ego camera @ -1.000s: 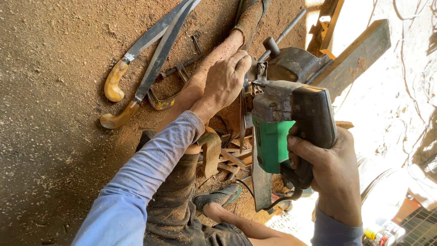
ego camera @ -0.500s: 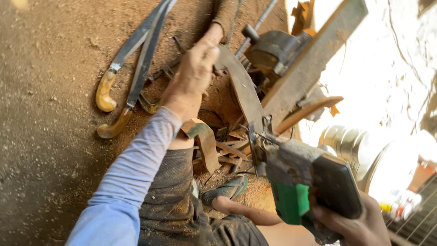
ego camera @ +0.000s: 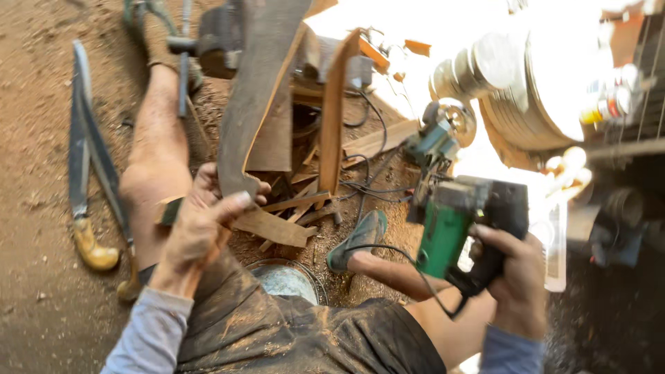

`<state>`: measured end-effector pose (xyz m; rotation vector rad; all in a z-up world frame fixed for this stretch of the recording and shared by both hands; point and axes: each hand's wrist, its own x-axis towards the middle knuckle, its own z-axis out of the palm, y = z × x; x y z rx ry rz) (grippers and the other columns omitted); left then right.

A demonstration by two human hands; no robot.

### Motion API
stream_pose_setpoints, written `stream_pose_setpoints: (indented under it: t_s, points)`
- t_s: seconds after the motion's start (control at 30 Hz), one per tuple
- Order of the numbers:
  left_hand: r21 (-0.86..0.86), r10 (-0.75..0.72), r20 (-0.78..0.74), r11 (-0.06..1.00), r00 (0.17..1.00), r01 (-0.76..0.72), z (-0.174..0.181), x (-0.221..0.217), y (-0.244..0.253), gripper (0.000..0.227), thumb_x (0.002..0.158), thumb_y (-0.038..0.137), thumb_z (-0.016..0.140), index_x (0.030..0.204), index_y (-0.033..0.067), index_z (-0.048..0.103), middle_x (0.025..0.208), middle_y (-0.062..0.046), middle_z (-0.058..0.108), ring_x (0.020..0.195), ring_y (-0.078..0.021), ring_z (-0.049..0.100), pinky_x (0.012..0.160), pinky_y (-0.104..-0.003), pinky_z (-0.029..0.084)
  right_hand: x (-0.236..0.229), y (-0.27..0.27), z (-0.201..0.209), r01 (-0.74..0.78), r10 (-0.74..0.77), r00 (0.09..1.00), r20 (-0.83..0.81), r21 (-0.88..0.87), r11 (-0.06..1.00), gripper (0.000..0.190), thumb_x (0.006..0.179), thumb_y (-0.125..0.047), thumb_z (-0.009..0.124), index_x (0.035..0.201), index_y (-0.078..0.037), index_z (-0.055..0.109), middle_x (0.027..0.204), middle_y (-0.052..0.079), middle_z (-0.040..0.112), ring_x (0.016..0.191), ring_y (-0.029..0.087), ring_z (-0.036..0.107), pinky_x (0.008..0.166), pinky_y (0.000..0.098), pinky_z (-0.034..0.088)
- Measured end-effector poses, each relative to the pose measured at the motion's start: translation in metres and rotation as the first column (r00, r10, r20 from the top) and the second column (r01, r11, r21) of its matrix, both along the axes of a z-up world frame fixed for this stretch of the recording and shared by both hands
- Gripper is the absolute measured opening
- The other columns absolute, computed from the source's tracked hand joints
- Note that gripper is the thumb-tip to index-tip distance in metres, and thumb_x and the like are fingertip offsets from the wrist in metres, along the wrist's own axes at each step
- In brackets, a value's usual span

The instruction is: The person sits on the ground and uses a jigsaw to cut a long plank of wood clamped in a vise. They guide the tool along the wood, then remove the cut piece and inspect the edges.

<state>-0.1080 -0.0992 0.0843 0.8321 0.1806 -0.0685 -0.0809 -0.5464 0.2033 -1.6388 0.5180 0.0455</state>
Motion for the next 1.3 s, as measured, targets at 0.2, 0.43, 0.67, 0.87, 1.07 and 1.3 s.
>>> stream_pose_setpoints:
  t_s: [0.2,0.43,0.67,0.87,1.07,1.3]
  points:
    - [-0.043,-0.133,-0.151,0.991,0.980,0.128,0.004,-0.018,-0.083,0.068,0.076,0.000,0.078,0.137,0.0183,0.054,0.126,-0.016,0.068,0.115,-0.0305,0.068,0.098,-0.050,0.059,0.014,-0.060,-0.144,0.396,-0.434,0.900,-0.034,0.479,0.783,0.024,0.086,0.002,0.067,0.110,0.005,0.063,0.096,0.018,0.070,0.076,0.020,0.067,0.072,0.0296,0.058]
    - [0.001,-0.536,-0.206,0.836,0.819,0.548,-0.003,0.061,-0.159,0.040,0.101,0.032,0.063,0.131,0.0055,0.054,0.114,-0.017,0.073,0.116,-0.0305,0.068,0.100,-0.047,0.060,0.014,-0.088,-0.308,0.369,-0.554,0.826,-0.105,0.844,0.390,0.028,0.082,0.001,0.066,0.110,0.005,0.063,0.100,0.015,0.070,0.080,0.021,0.067,0.080,0.0357,0.057]
    - [-0.243,-0.548,-0.345,0.836,0.762,0.492,-0.067,0.085,-0.251,0.041,0.093,0.021,0.069,0.126,-0.0005,0.060,0.117,-0.013,0.073,0.109,-0.0242,0.069,0.091,-0.044,0.059,0.010,-0.055,-0.396,0.394,-0.605,0.743,-0.286,0.918,0.049,0.032,0.078,0.001,0.067,0.109,0.000,0.064,0.101,0.012,0.070,0.081,0.020,0.068,0.083,0.0410,0.056]
    - [-0.119,-0.512,-0.540,0.832,0.668,0.542,-0.110,0.055,-0.242,0.046,0.085,0.018,0.075,0.125,0.0018,0.059,0.116,-0.012,0.075,0.099,-0.0227,0.071,0.084,-0.040,0.058,0.004,-0.042,-0.428,0.274,-0.538,0.802,-0.258,0.960,-0.051,0.033,0.080,0.004,0.066,0.112,-0.003,0.061,0.107,0.011,0.069,0.083,0.019,0.066,0.087,0.0394,0.055]
    - [-0.092,-0.488,-0.657,0.808,0.574,0.582,-0.121,0.038,-0.215,0.047,0.080,0.018,0.078,0.121,0.0000,0.062,0.109,-0.014,0.074,0.091,-0.0229,0.074,0.082,-0.047,0.065,0.014,-0.042,-0.455,0.223,-0.488,0.845,-0.218,0.974,-0.050,0.036,0.079,0.004,0.067,0.113,-0.004,0.061,0.107,0.011,0.067,0.081,0.018,0.064,0.084,0.0395,0.054]
    - [-0.111,-0.460,-0.667,0.839,0.585,0.533,-0.138,0.029,-0.211,0.050,0.077,0.012,0.079,0.123,0.0012,0.060,0.112,-0.016,0.075,0.096,-0.0260,0.074,0.088,-0.049,0.065,0.006,-0.029,-0.475,0.202,-0.462,0.860,-0.216,0.976,-0.081,0.034,0.081,0.002,0.067,0.113,-0.004,0.061,0.105,0.010,0.067,0.078,0.018,0.063,0.082,0.0392,0.054]
